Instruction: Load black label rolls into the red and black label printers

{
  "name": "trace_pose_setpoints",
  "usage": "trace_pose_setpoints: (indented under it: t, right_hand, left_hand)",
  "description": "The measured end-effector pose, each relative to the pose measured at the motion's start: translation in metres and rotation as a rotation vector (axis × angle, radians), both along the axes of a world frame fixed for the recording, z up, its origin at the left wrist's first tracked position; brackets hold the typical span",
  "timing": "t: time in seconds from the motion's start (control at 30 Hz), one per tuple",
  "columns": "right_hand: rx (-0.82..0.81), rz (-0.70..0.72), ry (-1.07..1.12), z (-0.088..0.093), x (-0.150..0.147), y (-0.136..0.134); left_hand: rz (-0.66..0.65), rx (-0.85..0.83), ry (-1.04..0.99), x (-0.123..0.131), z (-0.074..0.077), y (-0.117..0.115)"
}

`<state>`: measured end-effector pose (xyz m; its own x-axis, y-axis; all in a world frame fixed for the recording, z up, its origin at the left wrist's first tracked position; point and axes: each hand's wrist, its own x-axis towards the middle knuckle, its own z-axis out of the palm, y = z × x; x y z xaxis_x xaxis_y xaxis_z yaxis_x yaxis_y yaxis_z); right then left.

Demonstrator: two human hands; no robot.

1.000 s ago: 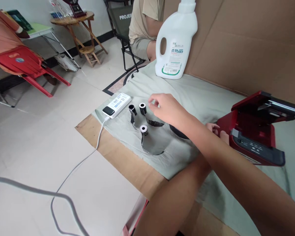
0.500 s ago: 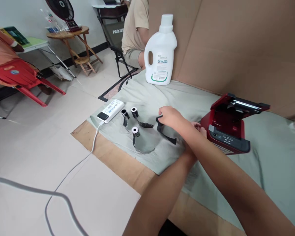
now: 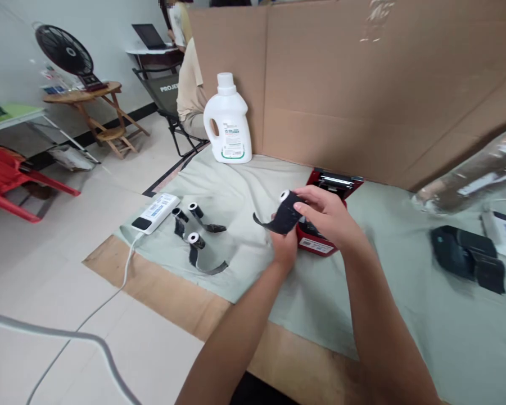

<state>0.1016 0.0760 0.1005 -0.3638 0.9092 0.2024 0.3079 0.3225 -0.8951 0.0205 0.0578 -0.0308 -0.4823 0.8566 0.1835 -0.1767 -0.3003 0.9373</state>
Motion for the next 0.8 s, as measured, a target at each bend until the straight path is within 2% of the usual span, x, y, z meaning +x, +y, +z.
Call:
trace_pose_setpoints:
  t: [0.13,0.23,0.33,0.4,0.57,0.7,0.8]
  right_hand:
    - [-0.055,-0.159,-0.046,0.005,0.057,0.004]
    - [-0.030,-0.227,-0.194,-0.004,0.074,0.013]
    - [0.049,-0.216,-0.332,-0.018,0.075,0.021]
    - [0.082,-0.217,-0.416,-0.027,0.072,0.026]
    - [0.079,-0.270,-0.654,-0.041,0.065,0.033]
    - [0.087,-0.293,-0.744,-0.042,0.062,0.036]
    - [0.068,-0.325,-0.790,-0.042,0.057,0.039]
  left_hand:
    - [0.082,0.098,0.186,-0.003,-0.002,-0.007]
    - [0.080,0.215,0.435,-0.009,-0.001,-0.013]
    - [0.041,0.311,0.712,-0.012,0.003,-0.020]
    - [0.040,0.326,0.822,-0.012,0.006,-0.023]
    - [0.069,0.364,0.909,-0.009,0.007,-0.024]
    - [0.078,0.318,0.996,-0.011,0.007,-0.023]
    - [0.078,0.369,1.004,-0.013,0.009,-0.022]
